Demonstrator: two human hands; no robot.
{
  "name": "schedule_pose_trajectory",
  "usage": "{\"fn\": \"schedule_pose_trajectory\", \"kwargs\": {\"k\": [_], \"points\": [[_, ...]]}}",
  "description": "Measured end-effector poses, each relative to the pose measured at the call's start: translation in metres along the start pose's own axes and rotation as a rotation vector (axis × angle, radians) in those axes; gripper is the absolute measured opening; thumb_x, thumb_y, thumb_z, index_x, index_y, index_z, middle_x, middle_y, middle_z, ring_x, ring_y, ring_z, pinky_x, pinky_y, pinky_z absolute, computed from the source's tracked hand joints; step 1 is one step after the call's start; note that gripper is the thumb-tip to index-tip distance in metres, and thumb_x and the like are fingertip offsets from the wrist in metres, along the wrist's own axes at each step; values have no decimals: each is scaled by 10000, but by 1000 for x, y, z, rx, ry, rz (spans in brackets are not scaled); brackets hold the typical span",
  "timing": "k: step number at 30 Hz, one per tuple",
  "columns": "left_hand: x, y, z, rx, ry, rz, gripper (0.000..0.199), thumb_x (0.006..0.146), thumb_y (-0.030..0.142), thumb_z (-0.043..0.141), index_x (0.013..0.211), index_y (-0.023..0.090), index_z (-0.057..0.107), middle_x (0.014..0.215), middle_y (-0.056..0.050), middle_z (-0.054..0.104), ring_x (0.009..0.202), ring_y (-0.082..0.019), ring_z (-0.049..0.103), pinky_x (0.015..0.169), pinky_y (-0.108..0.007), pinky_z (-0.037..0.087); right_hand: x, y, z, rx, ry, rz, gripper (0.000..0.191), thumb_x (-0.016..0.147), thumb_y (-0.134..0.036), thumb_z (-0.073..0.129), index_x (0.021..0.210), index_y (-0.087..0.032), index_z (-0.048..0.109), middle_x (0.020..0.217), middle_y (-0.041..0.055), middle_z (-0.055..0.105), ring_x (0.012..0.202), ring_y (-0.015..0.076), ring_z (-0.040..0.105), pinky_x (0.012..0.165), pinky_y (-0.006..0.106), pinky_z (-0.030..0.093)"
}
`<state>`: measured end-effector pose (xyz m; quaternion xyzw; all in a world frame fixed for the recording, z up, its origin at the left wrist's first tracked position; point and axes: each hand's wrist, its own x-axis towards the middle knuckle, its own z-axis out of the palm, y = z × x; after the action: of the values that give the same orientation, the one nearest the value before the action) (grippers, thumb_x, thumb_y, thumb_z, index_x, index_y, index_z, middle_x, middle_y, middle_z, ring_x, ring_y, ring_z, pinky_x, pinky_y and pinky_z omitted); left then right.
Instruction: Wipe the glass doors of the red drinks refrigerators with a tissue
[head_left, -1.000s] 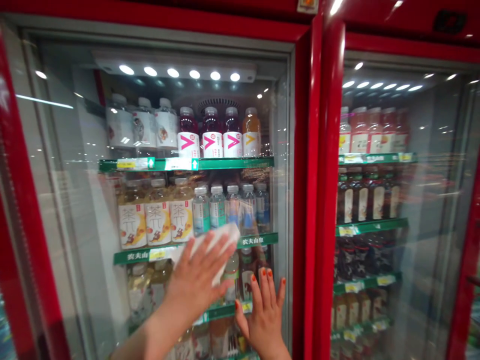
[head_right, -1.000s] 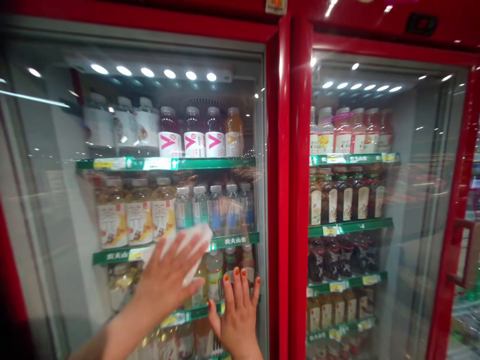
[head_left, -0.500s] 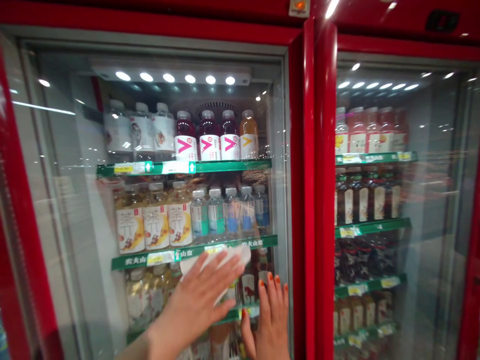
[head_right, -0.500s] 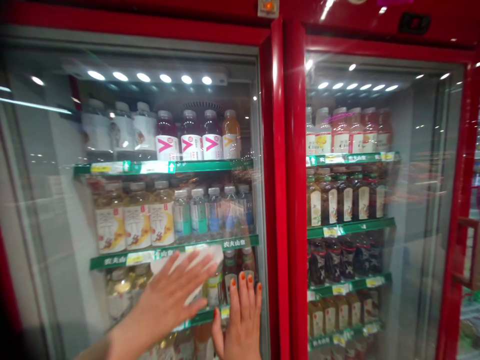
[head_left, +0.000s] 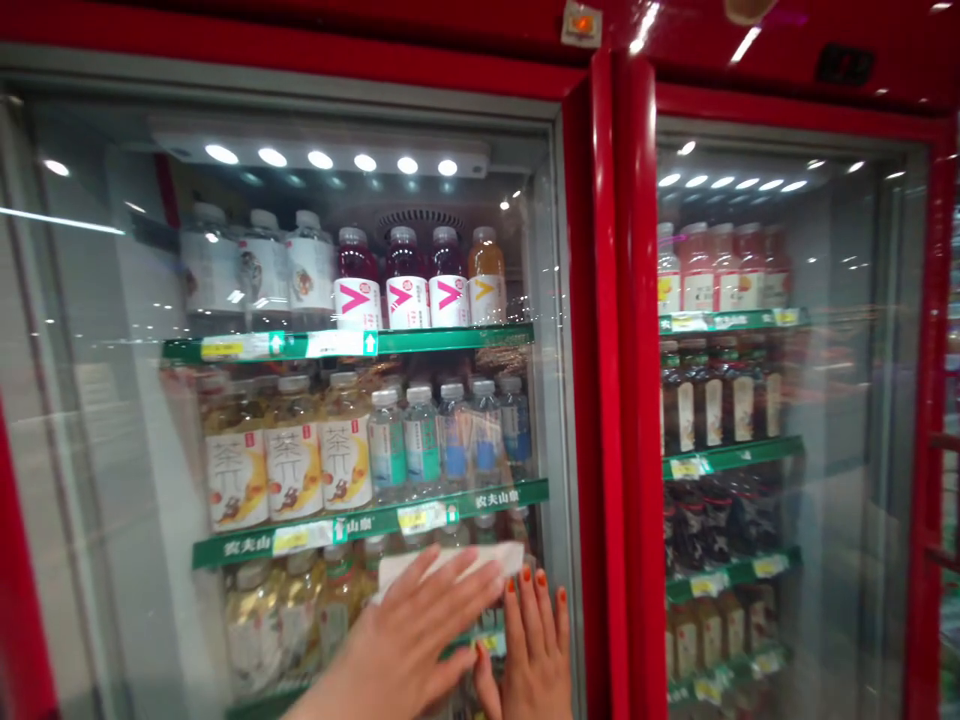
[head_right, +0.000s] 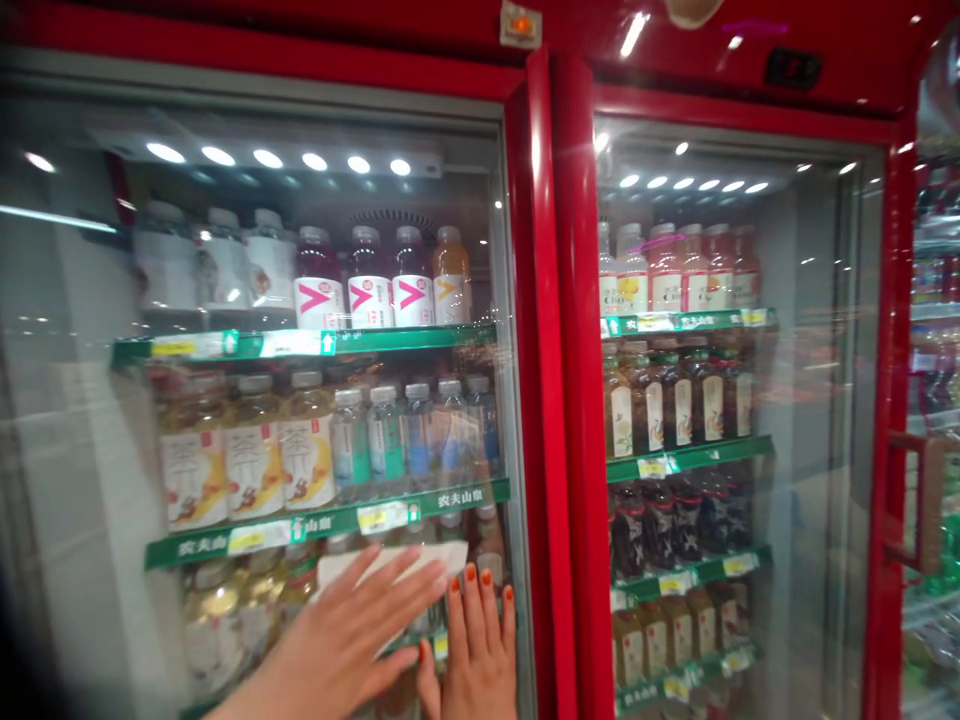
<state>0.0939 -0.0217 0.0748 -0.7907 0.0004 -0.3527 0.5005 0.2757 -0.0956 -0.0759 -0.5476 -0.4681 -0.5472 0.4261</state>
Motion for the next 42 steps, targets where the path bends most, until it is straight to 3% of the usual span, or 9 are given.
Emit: {"fn": "schedule_pose_trajectory", "kwargs": {"k": [3, 7, 10, 14, 20, 27, 34, 38, 42], "points": [[-44, -25, -10, 16, 35, -236, 706, 1000, 523, 491, 1699, 489, 394, 1790, 194, 337, 1747, -201, 117, 1474, -418, 17, -4, 0, 6, -9, 37, -1, 913, 913, -224, 581, 1759, -82, 268, 1814, 144, 298, 1721, 312, 236, 1443, 566, 166], [-8, -90, -28, -27, 67, -775, 753, 1092, 456, 383, 1779, 433, 76, 1873, 118, 25, 1746, -361, 52, 1430, -647, -20, -3, 0, 9, -12, 52, 10, 925, 896, -207, 577, 1760, -91, 268, 1800, 119, 308, 1720, 302, 242, 1441, 587, 166], [19, -68, -19, 5, 65, -611, 818, 1090, 536, 466, 1793, 317, 108, 1880, 46, 62, 1757, -293, -7, 1445, -575, -26, 2, 1, 5, -16, 47, -10, 916, 913, -185, 576, 1760, -76, 244, 1812, 112, 264, 1728, 279, 222, 1447, 552, 152], [-32, -2, 1, -5, 25, -226, 860, 1008, 717, 541, 1755, 365, 301, 1842, 110, 219, 1756, -225, 55, 1466, -494, -23, 10, 2, -2, -3, 38, -28, 890, 947, -183, 570, 1761, -61, 230, 1836, 112, 222, 1736, 266, 196, 1452, 503, 137], [-56, -21, -8, 34, 4, -733, 857, 1041, 426, 529, 1789, 358, 117, 1869, 23, 98, 1752, -320, 34, 1423, -659, -8, 7, 1, -5, 7, -11, -13, 891, 966, -203, 565, 1769, -77, 201, 1857, 106, 182, 1743, 276, 167, 1450, 520, 114], [-55, 19, 2, -22, -8, -332, 745, 1050, 644, 513, 1736, 419, 330, 1827, 115, 241, 1756, -208, 41, 1447, -551, -83, -2, 2, -2, 20, -39, 12, 876, 973, -238, 593, 1765, -103, 243, 1847, 148, 249, 1731, 325, 218, 1428, 591, 197], [-98, -40, -26, -87, 34, -1055, 897, 1058, 440, 558, 1785, 386, 36, 1884, -7, -50, 1714, -503, -38, 1347, -823, -15, 7, -9, -17, 14, -95, 69, 930, 965, -266, 592, 1780, -122, 168, 1851, 185, 237, 1731, 354, 219, 1374, 664, 283], [-73, 15, -11, -227, -76, -839, 885, 1059, 358, 598, 1776, 431, 84, 1881, -4, 110, 1746, -364, -1, 1399, -718, 8, 34, -35, -26, 21, -168, 83, 971, 935, -394, 711, 1781, -306, 243, 1873, 133, 181, 1726, 458, 162, 1338, 799, 192], [-123, 46, -19, -296, -189, -783, 895, 1051, 349, 603, 1764, 484, 80, 1879, 15, 133, 1741, -398, -19, 1354, -797, -40, 64, -53, -7, -18, -198, -26, 937, 927, -585, 732, 1750, -422, 314, 1839, 66, 306, 1737, 472, 33, 1332, 824, 95]]}}
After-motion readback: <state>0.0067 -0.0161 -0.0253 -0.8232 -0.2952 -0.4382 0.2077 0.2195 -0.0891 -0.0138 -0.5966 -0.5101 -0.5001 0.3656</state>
